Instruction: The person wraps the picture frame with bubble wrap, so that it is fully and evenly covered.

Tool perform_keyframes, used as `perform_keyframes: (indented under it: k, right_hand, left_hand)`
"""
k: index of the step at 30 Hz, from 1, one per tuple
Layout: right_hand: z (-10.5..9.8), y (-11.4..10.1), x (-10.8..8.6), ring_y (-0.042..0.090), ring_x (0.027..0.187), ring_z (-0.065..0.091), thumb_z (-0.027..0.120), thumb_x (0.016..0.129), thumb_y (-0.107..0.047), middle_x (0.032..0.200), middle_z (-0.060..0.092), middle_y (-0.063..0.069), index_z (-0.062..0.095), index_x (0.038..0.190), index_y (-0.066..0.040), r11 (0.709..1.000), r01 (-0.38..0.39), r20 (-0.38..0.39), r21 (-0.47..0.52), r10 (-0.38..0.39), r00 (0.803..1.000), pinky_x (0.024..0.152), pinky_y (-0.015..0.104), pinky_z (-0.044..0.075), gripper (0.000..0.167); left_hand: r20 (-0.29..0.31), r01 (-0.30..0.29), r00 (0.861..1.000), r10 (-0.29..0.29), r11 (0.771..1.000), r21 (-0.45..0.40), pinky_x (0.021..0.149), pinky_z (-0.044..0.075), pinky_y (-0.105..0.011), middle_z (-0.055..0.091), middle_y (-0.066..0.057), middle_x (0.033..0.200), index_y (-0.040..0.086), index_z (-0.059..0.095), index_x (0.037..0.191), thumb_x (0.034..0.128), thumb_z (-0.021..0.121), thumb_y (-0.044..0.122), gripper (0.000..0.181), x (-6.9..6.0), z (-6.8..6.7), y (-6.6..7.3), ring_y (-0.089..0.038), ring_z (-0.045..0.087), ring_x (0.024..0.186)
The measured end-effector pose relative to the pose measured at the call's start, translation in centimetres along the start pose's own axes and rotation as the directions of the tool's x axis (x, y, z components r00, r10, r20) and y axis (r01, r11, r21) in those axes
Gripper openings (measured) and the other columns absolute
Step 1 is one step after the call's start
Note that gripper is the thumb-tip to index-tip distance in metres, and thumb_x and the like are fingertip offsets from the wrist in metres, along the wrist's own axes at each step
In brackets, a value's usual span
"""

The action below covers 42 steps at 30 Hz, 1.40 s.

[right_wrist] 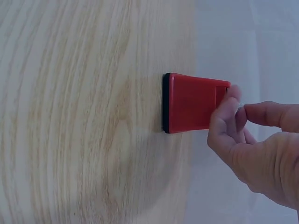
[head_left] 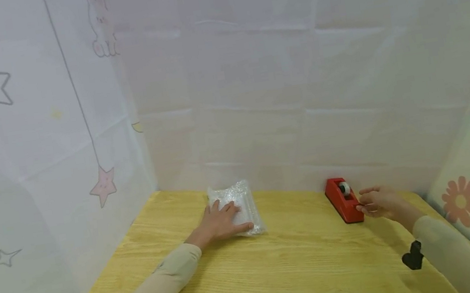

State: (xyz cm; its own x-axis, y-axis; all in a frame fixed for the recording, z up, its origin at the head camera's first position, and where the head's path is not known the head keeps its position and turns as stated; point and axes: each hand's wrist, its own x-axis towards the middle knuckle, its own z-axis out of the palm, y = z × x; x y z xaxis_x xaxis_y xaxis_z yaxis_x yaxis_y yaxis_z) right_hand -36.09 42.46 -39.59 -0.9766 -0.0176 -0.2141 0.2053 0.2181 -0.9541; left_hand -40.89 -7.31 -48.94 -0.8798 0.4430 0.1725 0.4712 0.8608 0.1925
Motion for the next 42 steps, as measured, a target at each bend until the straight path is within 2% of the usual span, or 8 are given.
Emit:
perform_keyframes:
  k: [6, 12, 17, 20, 25, 29, 38, 42]
  right_hand:
    - [0.1, 0.9, 0.1, 0.034, 0.1, 0.069, 0.049, 0.104, 0.001, 0.133, 0.044, 0.035, 0.018, 0.152, 0.017, 0.998, 0.029, 0.017, 0.047, -0.029, 0.999, 0.097, 0.063, 0.044, 0.06]
    - [0.1, 2.0, 0.2, 0.025, 0.101, 0.069, 0.044, 0.105, -0.001, 0.146, 0.029, 0.04, 0.017, 0.154, 0.017, 0.995, 0.09, 0.01, 0.043, -0.091, 0.996, 0.1, 0.067, 0.037, 0.059]
    - [-0.4, 3.6, 0.1, 0.022, 0.106, 0.068, 0.043, 0.107, -0.009, 0.14, 0.047, 0.034, 0.029, 0.153, 0.013, 0.984, 0.174, -0.071, -0.049, -0.177, 0.982, 0.105, 0.059, 0.039, 0.053]
    - [-0.5, 4.7, 0.0, 0.019, 0.107, 0.068, 0.044, 0.105, -0.007, 0.148, 0.043, 0.03, 0.035, 0.151, 0.011, 0.974, 0.224, -0.128, -0.046, -0.228, 0.965, 0.103, 0.047, 0.044, 0.051]
    - [-0.3, 6.0, -0.3, 0.023, 0.111, 0.068, 0.043, 0.099, 0.002, 0.16, 0.025, 0.025, 0.041, 0.147, 0.012, 0.949, 0.293, -0.158, 0.114, -0.274, 0.949, 0.087, 0.033, 0.047, 0.048]
    - [0.0, 6.6, -0.7, 0.028, 0.115, 0.066, 0.042, 0.1, 0.005, 0.158, 0.023, 0.026, 0.044, 0.144, 0.012, 0.929, 0.304, -0.133, 0.211, -0.28, 0.951, 0.089, 0.033, 0.049, 0.044]
    - [0.4, 7.2, -2.0, 0.027, 0.113, 0.067, 0.049, 0.103, -0.004, 0.151, 0.04, 0.027, 0.047, 0.145, 0.01, 0.95, 0.311, -0.11, -0.013, -0.311, 0.944, 0.102, 0.045, 0.046, 0.044]
    - [0.3, 7.4, -2.2, 0.031, 0.104, 0.069, 0.056, 0.103, -0.006, 0.123, 0.061, 0.027, 0.056, 0.141, 0.007, 0.933, 0.316, -0.141, -0.174, -0.341, 0.929, 0.093, 0.04, 0.054, 0.04]
  left_hand:
    - [-0.012, -0.007, 1.0, 0.007, 1.0, -0.009, 0.109, 0.018, -0.073, 0.044, -0.007, 0.156, 0.021, 0.057, 0.146, 0.0854, 0.043, 0.087, 0.091, 0.0, -0.1, 0.0, -0.053, 0.024, 0.144]
    - [-0.018, -0.007, 1.0, 0.007, 1.0, -0.003, 0.109, 0.018, -0.073, 0.044, -0.006, 0.156, 0.021, 0.056, 0.147, 0.0846, 0.041, 0.089, 0.093, 0.0, 0.0, -0.2, -0.052, 0.024, 0.144]
    - [-0.024, 0.001, 1.0, 0.0, 1.0, 0.013, 0.109, 0.019, -0.072, 0.045, -0.005, 0.155, 0.022, 0.056, 0.147, 0.0835, 0.039, 0.09, 0.095, 0.2, 0.2, -0.1, -0.05, 0.026, 0.144]
    - [-0.02, -0.006, 1.0, 0.006, 1.0, 0.002, 0.109, 0.018, -0.073, 0.045, -0.006, 0.155, 0.021, 0.056, 0.147, 0.084, 0.04, 0.09, 0.094, 0.3, 0.2, -0.1, -0.051, 0.025, 0.144]
    - [-0.004, -0.001, 1.0, 0.001, 1.0, 0.011, 0.109, 0.018, -0.073, 0.042, -0.006, 0.157, 0.023, 0.055, 0.148, 0.0838, 0.038, 0.091, 0.095, 0.4, 0.2, -0.1, -0.051, 0.024, 0.144]
    - [0.008, 0.009, 1.0, -0.01, 1.0, 0.021, 0.11, 0.017, -0.072, 0.041, -0.005, 0.158, 0.024, 0.053, 0.149, 0.0834, 0.036, 0.091, 0.096, 0.2, 0.2, 0.0, -0.051, 0.022, 0.145]
    - [0.0, -0.008, 1.0, 0.008, 1.0, 0.015, 0.109, 0.018, -0.073, 0.044, -0.006, 0.156, 0.021, 0.055, 0.147, 0.0856, 0.041, 0.088, 0.092, 0.2, -0.2, 0.1, -0.052, 0.025, 0.144]
    - [0.002, -0.012, 1.0, 0.012, 1.0, 0.02, 0.108, 0.018, -0.074, 0.043, -0.007, 0.156, 0.02, 0.055, 0.148, 0.0857, 0.039, 0.088, 0.093, 0.3, -0.2, -0.1, -0.053, 0.025, 0.144]
